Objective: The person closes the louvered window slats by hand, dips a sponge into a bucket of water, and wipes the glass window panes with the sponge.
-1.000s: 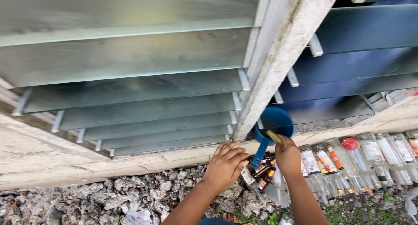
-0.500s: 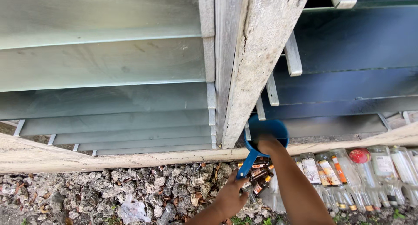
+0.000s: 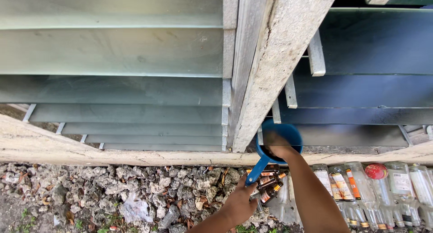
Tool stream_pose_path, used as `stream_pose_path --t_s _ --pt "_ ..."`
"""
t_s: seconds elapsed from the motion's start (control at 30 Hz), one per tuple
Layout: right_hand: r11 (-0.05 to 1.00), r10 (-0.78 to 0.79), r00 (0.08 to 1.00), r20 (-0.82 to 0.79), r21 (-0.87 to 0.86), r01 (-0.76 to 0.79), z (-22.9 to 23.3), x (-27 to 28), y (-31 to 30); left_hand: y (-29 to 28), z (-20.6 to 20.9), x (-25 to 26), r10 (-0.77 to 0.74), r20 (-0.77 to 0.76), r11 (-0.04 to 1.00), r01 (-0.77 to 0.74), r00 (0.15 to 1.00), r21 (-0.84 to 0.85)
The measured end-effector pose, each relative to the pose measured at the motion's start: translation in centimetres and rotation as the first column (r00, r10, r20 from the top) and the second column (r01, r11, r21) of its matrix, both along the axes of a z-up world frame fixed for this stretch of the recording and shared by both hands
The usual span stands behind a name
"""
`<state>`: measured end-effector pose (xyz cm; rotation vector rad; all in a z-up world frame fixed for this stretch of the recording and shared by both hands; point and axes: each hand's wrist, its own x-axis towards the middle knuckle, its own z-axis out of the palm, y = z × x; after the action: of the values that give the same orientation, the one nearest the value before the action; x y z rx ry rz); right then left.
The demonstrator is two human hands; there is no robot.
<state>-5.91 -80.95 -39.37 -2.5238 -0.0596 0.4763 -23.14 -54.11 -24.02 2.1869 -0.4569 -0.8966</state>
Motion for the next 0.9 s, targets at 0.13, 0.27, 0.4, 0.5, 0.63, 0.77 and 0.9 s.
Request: stream_pose_path --t_s 0.13,0.27,0.4,0.5,0.63,0.77,0.9 --pt "0.961 0.163 0.971 0.173 -0.25 -0.117 -0.8 0.7 0.4 -0.1 0.7 0.1 0.001 0.037 1.0 -0.001 0.999 -0.002" --pt "0.789 0.352 0.935 0.047 -0.552 -0.27 0.7 0.4 0.5 -0.1 2.4 0.3 -0.004 -0.047 0.999 0.006 0.999 0.052" --pt "0.907 0.145 0.989 -0.004 -0.4 -0.134 4.0 -0.6 0.9 -0.1 3.2 0.2 0.002 -0.08 0.996 0.005 0.997 0.091" --pt "0.903 0.188 0.981 0.056 -0.402 -0.15 5.8 -1.6 1.5 -0.2 2.8 0.2 0.025 -0.057 0.996 -0.02 0.998 0.093" --pt "0.942 0.077 0.993 0.091 -0.333 -0.042 6.5 -2.6 1.7 -0.1 1.8 0.5 0.065 0.024 0.996 -0.067 0.998 0.066" --pt "0.925 0.123 0.98 0.158 -0.377 -0.055 6.1 -3.2 1.3 -0.1 1.6 0.5 0.039 0.009 0.993 -0.04 0.999 0.109" --pt "0.941 0.103 0.99 0.096 -0.333 -0.065 8.9 -4.5 2.2 -0.1 1.6 0.4 0.06 0.028 0.995 -0.062 0.998 0.084"
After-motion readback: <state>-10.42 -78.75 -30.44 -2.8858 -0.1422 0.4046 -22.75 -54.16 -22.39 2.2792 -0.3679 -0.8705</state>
